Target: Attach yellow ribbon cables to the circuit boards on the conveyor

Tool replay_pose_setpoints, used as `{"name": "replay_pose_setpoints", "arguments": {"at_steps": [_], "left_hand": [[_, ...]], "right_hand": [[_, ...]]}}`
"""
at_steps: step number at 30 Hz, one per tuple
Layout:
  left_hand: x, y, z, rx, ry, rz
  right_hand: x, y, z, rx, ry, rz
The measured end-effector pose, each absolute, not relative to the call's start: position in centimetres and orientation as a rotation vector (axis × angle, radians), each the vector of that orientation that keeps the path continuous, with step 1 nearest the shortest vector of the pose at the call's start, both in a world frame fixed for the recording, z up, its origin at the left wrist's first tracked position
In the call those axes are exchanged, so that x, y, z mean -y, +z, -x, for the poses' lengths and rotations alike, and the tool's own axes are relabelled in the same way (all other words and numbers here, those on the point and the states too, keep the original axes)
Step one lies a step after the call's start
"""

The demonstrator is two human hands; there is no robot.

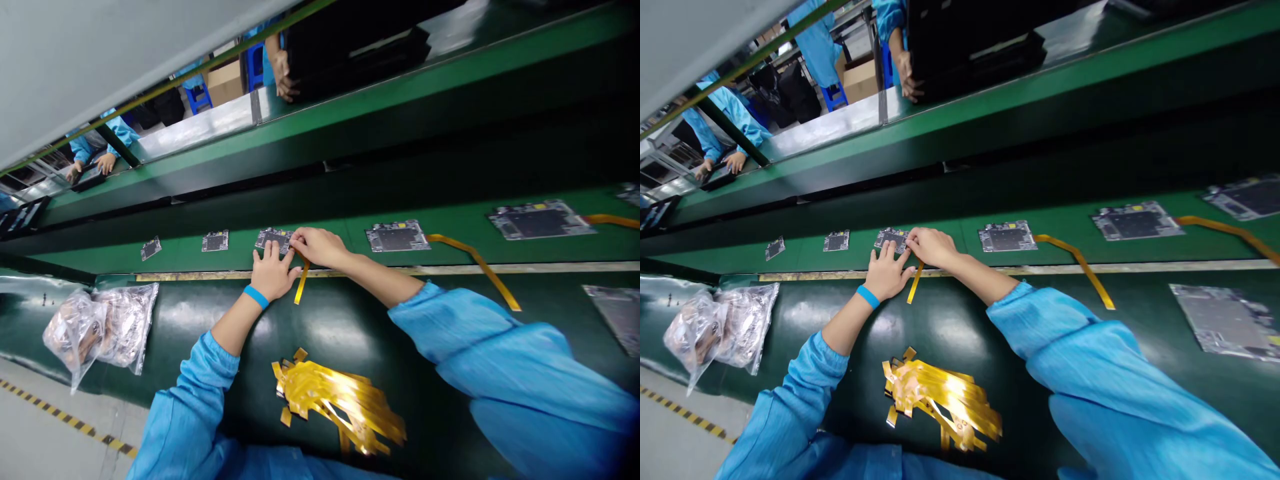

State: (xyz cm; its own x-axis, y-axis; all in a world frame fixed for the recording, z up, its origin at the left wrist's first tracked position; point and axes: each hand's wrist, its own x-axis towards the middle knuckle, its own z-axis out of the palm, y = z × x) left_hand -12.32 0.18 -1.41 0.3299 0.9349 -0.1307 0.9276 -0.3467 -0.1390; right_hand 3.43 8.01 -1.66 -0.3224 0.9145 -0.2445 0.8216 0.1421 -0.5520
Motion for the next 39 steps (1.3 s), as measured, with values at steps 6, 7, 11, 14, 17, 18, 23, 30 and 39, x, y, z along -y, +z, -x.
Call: {"name": "replay_pose_setpoints", "arguments": {"at_steps": [6, 7, 11, 14, 17, 18, 23, 30, 39], "left_hand": [[-0.2, -1.8, 12.0, 1.775, 0.294, 2.537], [-0.2, -1.9, 12.0, 1.777, 0.286, 2.542], [-0.5, -2.2, 12.5, 1.762, 0.231, 2.594], [-0.6, -2.1, 13.8, 1.731, 0.155, 2.684], [-0.1, -1.8, 15.9, 1.741, 0.035, 2.755], [0.1, -1.7, 16.7, 1.755, -0.010, 2.763], [1.1, -1.2, 21.0, 1.835, -0.202, 2.717], [0.7, -0.7, 24.1, 1.926, -0.315, 2.633], [0.9, -1.0, 24.4, 1.951, -0.329, 2.642]], "right_hand": [[-8.3, -2.4, -3.8, 2.304, 0.857, 1.789], [-8.3, -2.5, -3.9, 2.317, 0.838, 1.795], [-8.4, -2.5, -4.2, 2.321, 0.837, 1.810], [-8.5, -2.5, -4.7, 2.252, 0.899, 1.788], [-7.7, -2.6, -5.5, 2.139, 0.932, 1.743], [-7.0, -2.6, -5.7, 2.125, 0.936, 1.711], [-1.0, -1.6, -6.0, 2.370, 1.090, 1.259], [7.2, 0.7, -3.8, 2.744, 1.341, 0.626], [8.4, 0.3, -3.2, 2.822, 1.369, 0.637]]}}
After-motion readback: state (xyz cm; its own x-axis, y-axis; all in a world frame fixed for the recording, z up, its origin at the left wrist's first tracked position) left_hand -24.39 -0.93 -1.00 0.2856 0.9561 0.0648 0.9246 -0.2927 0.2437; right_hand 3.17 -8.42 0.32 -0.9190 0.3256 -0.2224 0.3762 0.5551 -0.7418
